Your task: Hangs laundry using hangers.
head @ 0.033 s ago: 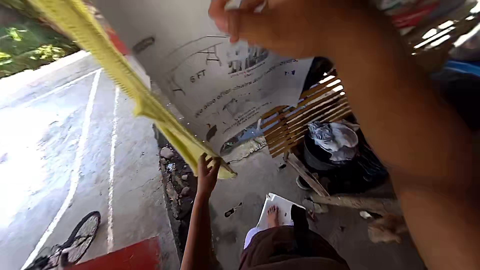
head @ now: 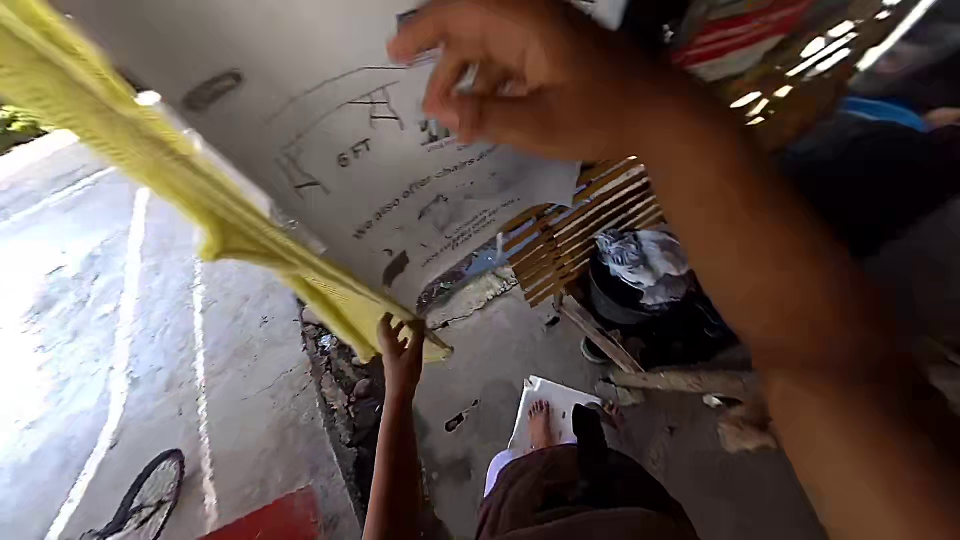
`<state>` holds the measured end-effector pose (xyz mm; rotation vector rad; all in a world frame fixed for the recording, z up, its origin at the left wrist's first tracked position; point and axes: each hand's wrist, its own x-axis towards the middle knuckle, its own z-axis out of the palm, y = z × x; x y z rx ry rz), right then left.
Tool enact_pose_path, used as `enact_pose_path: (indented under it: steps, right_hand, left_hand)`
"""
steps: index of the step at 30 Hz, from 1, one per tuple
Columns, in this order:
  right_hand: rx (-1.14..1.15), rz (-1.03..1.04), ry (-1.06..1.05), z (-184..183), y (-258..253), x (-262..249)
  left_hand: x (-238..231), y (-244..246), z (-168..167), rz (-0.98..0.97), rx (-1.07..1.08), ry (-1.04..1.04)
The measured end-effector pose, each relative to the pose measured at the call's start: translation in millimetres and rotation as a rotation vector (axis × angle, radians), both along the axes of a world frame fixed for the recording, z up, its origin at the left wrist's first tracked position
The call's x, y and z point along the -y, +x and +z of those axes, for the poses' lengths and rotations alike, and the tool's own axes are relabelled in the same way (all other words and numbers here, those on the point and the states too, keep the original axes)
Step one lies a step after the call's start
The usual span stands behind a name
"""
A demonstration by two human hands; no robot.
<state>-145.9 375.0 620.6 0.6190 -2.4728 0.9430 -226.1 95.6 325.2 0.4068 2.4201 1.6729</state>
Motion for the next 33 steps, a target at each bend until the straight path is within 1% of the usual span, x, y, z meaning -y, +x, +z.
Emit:
enact_pose_path:
  steps: [2, 3, 4, 5, 7, 8, 9, 11, 12, 14, 16, 17, 19, 21, 23, 25, 26, 27, 28, 30, 31, 33]
  right_hand:
    - [0.403, -0.108, -0.148, -96, 34, -47]
    - [0.623, -0.201, -0.232, -145, 48, -69]
    - [0.821, -0.315, -0.316, -196, 61, -91]
    - [0.973, -0.433, -0.399, -249, 73, -110]
    - [1.113, -0.659, -0.566, -353, 102, -144]
    - [1.142, -0.766, -0.666, -399, 117, -156]
    - [1.169, -0.863, -0.772, -442, 133, -168]
    - [1.159, -1.062, -0.959, -502, 165, -192]
    - [1.092, -1.18, -1.035, -523, 181, -202]
    - [0.869, -1.452, -1.095, -562, 209, -222]
    - [0.664, -1.7, -1.149, -600, 235, -243]
    - [0.594, -1.791, -1.177, -619, 248, -253]
    - [0.499, -1.948, -1.182, -657, 272, -274]
    - [0.524, -2.045, -1.152, -689, 291, -293]
    - [0.668, -2.059, -1.054, -715, 309, -309]
    - [0.843, -2.028, -0.9, -737, 322, -326]
    - [0.927, -1.999, -0.804, -748, 329, -335]
    - [1.012, -1.959, -0.714, -757, 335, -344]
    - [1.092, -1.915, -0.63, -762, 337, -352]
    - [1.193, -1.81, -0.468, -767, 339, -369]
    - [1.225, -1.767, -0.401, -773, 341, -379]
    - [1.27, -1.712, -0.324, -782, 347, -401]
  left_hand:
    - [-16, 8, -45, 0.136, -0.091, 0.031]
    - [-23, 14, -69, 0.199, -0.128, 0.042]
    - [-29, 22, -94, 0.249, -0.13, 0.016]
    - [-33, 34, -117, 0.275, -0.083, -0.04]
    - [-43, 62, -163, 0.261, 0.149, -0.185]
    - [-48, 76, -180, 0.208, 0.27, -0.257]
    - [-51, 89, -196, 0.127, 0.344, -0.325]
    - [-56, 116, -231, -0.059, 0.368, -0.415]
    - [-58, 130, -243, -0.14, 0.374, -0.444]
    - [-66, 154, -259, -0.267, 0.348, -0.505]
    - [-81, 170, -275, -0.399, 0.265, -0.591]
    - [-94, 173, -286, -0.477, 0.214, -0.612]
    - [-138, 173, -307, -0.632, 0.107, -0.596]
    - [-212, 165, -321, -0.791, -0.023, -0.566]
    - [-302, 156, -329, -0.936, -0.258, -0.488]
    - [-392, 150, -337, -0.97, -0.505, -0.356]
    - [-433, 147, -343, -0.962, -0.574, -0.327]
    - [-467, 145, -348, -0.977, -0.575, -0.358]
    - [-497, 142, -354, -1.0, -0.541, -0.44]
    - [-537, 140, -373, -0.993, -0.505, -0.64]
    - [-549, 143, -382, -0.964, -0.496, -0.702]
    - [-556, 149, -391, -0.912, -0.495, -0.751]
